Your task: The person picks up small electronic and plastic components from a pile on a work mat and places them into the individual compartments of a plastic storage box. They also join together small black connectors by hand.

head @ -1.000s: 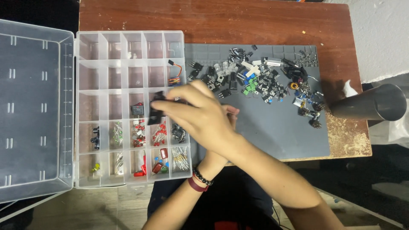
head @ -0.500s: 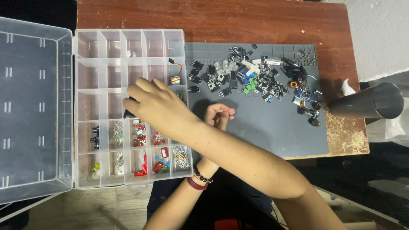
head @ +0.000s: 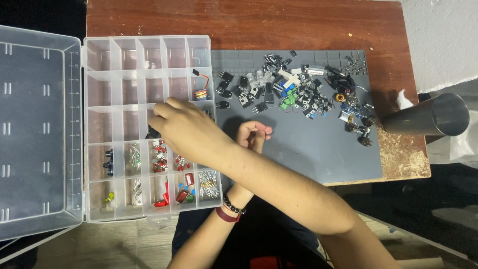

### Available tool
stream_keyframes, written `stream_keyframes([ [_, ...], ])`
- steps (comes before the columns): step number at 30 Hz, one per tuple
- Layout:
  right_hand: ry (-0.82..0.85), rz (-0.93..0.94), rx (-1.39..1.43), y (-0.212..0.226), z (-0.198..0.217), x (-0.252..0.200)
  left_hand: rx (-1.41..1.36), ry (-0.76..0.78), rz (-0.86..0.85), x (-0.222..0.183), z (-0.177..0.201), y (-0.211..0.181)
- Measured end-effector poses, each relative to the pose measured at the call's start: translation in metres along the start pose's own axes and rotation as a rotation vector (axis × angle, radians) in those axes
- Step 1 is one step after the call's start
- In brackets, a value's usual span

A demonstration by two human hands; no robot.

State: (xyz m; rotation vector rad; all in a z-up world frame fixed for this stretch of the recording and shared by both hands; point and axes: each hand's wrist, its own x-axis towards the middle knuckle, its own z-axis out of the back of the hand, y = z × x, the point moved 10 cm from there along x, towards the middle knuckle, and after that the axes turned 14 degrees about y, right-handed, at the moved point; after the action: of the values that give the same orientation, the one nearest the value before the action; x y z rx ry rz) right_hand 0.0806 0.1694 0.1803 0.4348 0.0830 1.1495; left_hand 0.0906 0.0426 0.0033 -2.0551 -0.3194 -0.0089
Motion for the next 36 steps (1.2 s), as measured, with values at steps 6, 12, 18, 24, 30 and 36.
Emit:
stream_keyframes([
  [6, -0.140, 0.071, 0.192, 0.002, 0.049, -0.016, 0.119, 0.092, 0.032, -0.003, -0.009, -0.004],
  [12, -0.305, -0.069, 0.334, -0.058, 0.091, -0.055, 0.157, -0.038, 0.075, -0.033, -0.015, -0.065],
  [18, -0.515, -0.505, 0.321, -0.134, 0.092, -0.139, 0.106, -0.126, 0.073, -0.007, -0.021, -0.100],
  [24, -0.512, -0.656, 0.112, -0.133, 0.063, -0.163, 0.096, -0.109, -0.022, -0.008, -0.018, -0.109],
  [30, -0.474, -0.697, 0.102, -0.127, 0.056, -0.150, 0.115, -0.145, -0.054, -0.010, -0.015, -0.111],
  [36, -0.447, -0.716, 0.097, -0.131, 0.044, -0.151, 0.189, -0.142, -0.061, -0.011, -0.015, -0.117],
])
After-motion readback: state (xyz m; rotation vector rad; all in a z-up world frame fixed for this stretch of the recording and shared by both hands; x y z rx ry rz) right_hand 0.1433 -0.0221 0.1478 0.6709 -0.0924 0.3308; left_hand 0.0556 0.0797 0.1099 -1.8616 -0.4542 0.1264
